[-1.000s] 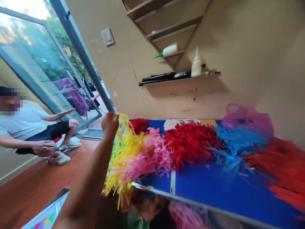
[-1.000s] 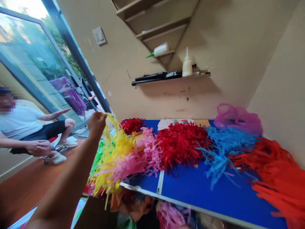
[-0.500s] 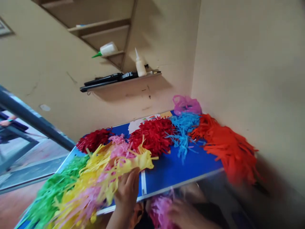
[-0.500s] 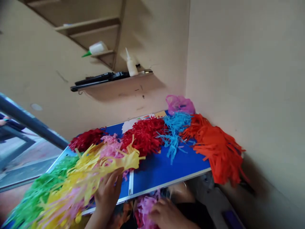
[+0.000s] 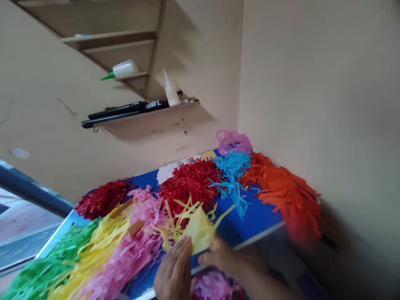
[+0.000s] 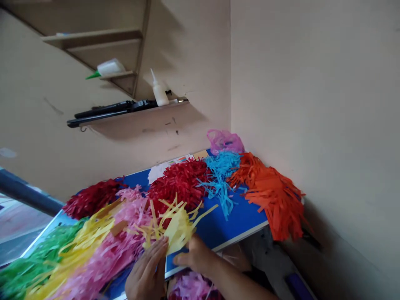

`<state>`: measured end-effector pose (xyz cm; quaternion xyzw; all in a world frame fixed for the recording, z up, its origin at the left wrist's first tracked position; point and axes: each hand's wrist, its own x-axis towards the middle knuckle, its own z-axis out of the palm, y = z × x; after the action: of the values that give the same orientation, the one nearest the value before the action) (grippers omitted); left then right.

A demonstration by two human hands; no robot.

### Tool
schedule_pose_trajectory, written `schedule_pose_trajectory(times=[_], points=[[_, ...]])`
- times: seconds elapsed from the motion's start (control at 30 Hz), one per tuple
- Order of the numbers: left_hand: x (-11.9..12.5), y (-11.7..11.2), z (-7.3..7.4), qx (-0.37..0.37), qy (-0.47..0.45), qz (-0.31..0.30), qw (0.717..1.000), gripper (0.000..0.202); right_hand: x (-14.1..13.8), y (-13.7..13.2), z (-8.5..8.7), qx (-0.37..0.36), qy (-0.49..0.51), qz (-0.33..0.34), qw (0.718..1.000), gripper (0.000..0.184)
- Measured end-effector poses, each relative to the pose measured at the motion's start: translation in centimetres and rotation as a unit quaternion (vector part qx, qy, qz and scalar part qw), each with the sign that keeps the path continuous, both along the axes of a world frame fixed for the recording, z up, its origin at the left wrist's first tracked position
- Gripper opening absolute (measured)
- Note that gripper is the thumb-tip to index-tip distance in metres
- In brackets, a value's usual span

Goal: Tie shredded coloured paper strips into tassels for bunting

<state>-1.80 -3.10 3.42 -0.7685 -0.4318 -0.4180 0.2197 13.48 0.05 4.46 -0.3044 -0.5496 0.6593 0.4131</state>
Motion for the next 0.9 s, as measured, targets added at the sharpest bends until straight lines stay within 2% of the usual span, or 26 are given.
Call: schedule_pose_trajectory(times=[0.07,0.1,0.17,0.23,0.27,0.3,0.33,0.37,0.4,0.43,0.47,0.5,0.53,0.6,0.7,0.8,0.9], points=[[0.5,0.5,-1.1,-0.013,0.01,-0.035,0.999,0.033,2.6,0.8,-0.5,-0.016,0.09,-0.008,0.996,0.049],[0.9,0.7,-1.8,-0.025,0.014,-0.049,0.998,0.032,4.5,1.2,-0.7,-0.017,0.096,-0.023,0.995,0.054],[1.9,1.3,-3.2,-0.059,0.021,-0.068,0.996,0.031,9.2,2.0,-0.9,-0.01,0.033,-0.071,0.997,0.057],[3.0,1.8,-4.7,-0.102,0.026,-0.071,0.992,0.033,14.0,2.6,-0.9,0.005,-0.099,-0.16,0.982,0.054],[3.5,2.0,-5.4,-0.121,0.029,-0.069,0.99,0.033,15.8,2.7,-0.8,0.022,-0.177,-0.234,0.956,0.049],[3.9,2.2,-5.9,-0.134,0.033,-0.071,0.988,0.034,17.0,2.5,-0.7,0.061,-0.245,-0.315,0.915,0.045],[4.3,2.2,-6.4,-0.143,0.037,-0.073,0.986,0.034,17.4,2.1,-0.7,0.121,-0.299,-0.377,0.868,0.04],[4.8,2.3,-6.7,-0.152,0.04,-0.076,0.985,0.033,17.1,1.6,-0.8,0.199,-0.34,-0.403,0.826,0.036],[5.1,2.3,-6.9,-0.164,0.044,-0.077,0.983,0.033,16.1,0.9,-1.1,0.285,-0.372,-0.386,0.795,0.032],[5.5,2.3,-6.9,-0.179,0.048,-0.076,0.98,0.033,14.6,0.2,-1.6,0.368,-0.397,-0.321,0.777,0.031],[5.9,2.3,-6.7,-0.199,0.052,-0.075,0.976,0.034,12.8,-0.3,-2.3,0.424,-0.42,-0.226,0.77,0.036],[6.2,2.4,-6.4,-0.223,0.056,-0.074,0.97,0.035,11.1,-0.6,-3.0,0.454,-0.429,-0.173,0.761,0.037],[6.6,2.5,-5.9,-0.251,0.062,-0.072,0.963,0.036,9.5,-0.6,-3.8,0.471,-0.425,-0.153,0.758,0.034],[7.1,3.0,-4.7,-0.314,0.075,-0.067,0.944,0.039,7.7,0.1,-5.3,0.48,-0.401,-0.172,0.761,0.029],[7.0,4.3,-2.5,-0.393,0.097,-0.007,0.914,0.057,7.9,1.7,-7.1,0.48,-0.372,-0.183,0.773,0.029],[4.7,5.2,-0.8,-0.43,0.112,0.099,0.89,0.086,9.3,2.5,-7.8,0.48,-0.381,-0.133,0.779,0.023],[2.0,3.9,-0.1,-0.445,0.134,0.163,0.87,0.09,10.1,2.8,-7.6,0.47,-0.406,-0.083,0.779,0.02]])
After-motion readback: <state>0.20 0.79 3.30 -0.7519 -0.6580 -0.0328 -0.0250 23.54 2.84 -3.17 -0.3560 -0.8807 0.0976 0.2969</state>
